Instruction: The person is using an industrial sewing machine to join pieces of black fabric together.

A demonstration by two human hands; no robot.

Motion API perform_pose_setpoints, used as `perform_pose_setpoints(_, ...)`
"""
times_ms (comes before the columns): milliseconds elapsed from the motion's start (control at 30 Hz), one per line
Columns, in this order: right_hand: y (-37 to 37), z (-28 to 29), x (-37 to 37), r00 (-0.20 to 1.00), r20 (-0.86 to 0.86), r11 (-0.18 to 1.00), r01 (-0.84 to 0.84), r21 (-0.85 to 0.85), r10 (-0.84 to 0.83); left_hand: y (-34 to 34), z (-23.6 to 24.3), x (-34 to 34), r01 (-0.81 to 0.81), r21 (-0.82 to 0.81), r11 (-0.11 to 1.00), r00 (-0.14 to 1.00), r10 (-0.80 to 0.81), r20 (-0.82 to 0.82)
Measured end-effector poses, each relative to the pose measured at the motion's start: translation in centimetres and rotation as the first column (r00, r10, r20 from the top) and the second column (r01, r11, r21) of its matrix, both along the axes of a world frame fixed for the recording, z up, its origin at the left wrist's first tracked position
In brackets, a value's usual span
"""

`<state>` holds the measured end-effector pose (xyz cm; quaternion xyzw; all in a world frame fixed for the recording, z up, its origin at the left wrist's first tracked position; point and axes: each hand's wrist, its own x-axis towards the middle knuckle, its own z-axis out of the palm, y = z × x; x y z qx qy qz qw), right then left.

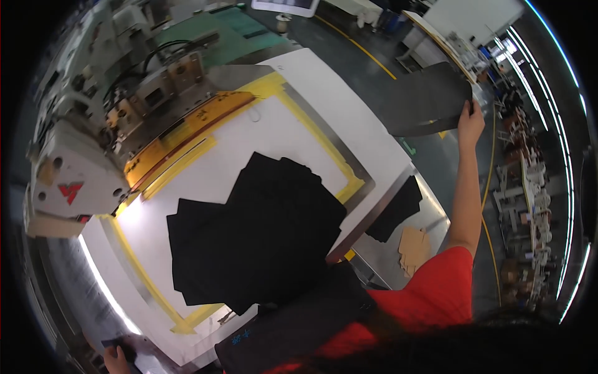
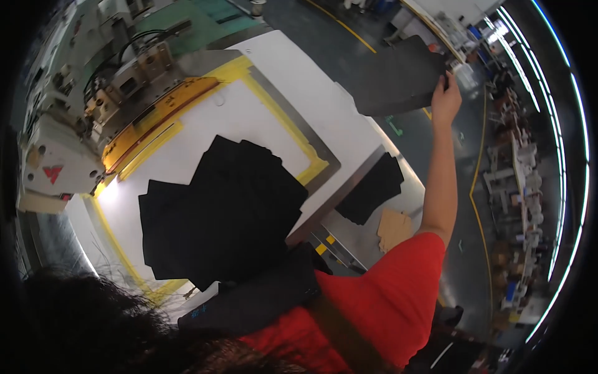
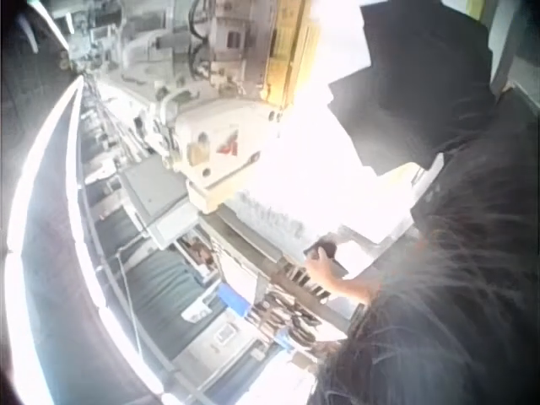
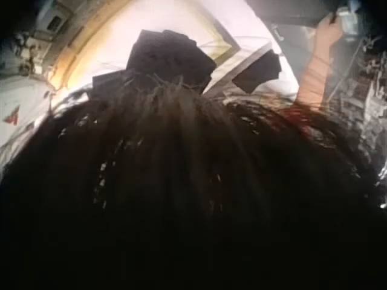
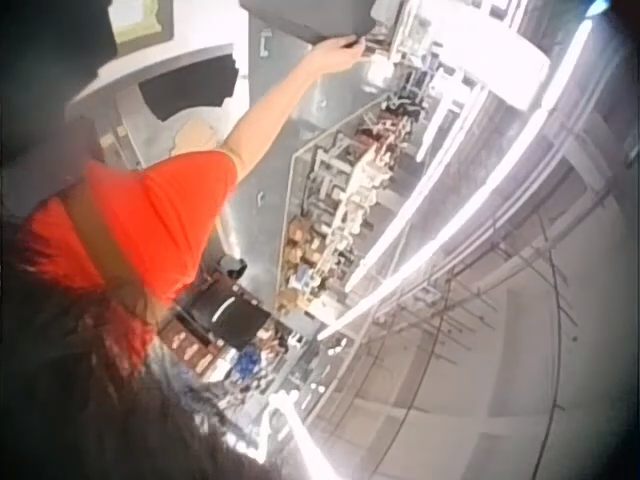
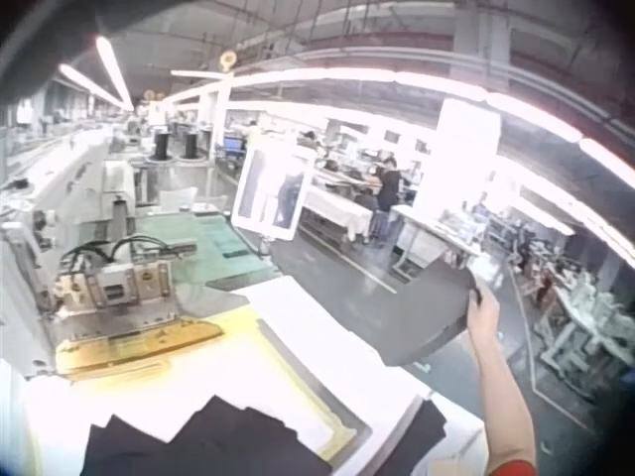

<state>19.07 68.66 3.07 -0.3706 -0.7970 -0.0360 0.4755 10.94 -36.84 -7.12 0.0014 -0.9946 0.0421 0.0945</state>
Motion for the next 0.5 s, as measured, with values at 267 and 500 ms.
perform_pose_setpoints(267,-1.1,-14.1,13.8,0.960,0.281,0.979,0.040,-0.198,0.018,16.2,6.6,-4.9,0.001,0.082,0.997,0.989,-0.013,0.144)
perform_pose_setpoints(500,-7.2,-23.7,17.2,0.942,0.335,0.868,0.180,-0.463,-0.016,17.9,8.1,-4.1,-0.041,0.099,0.994,0.997,0.034,0.073)
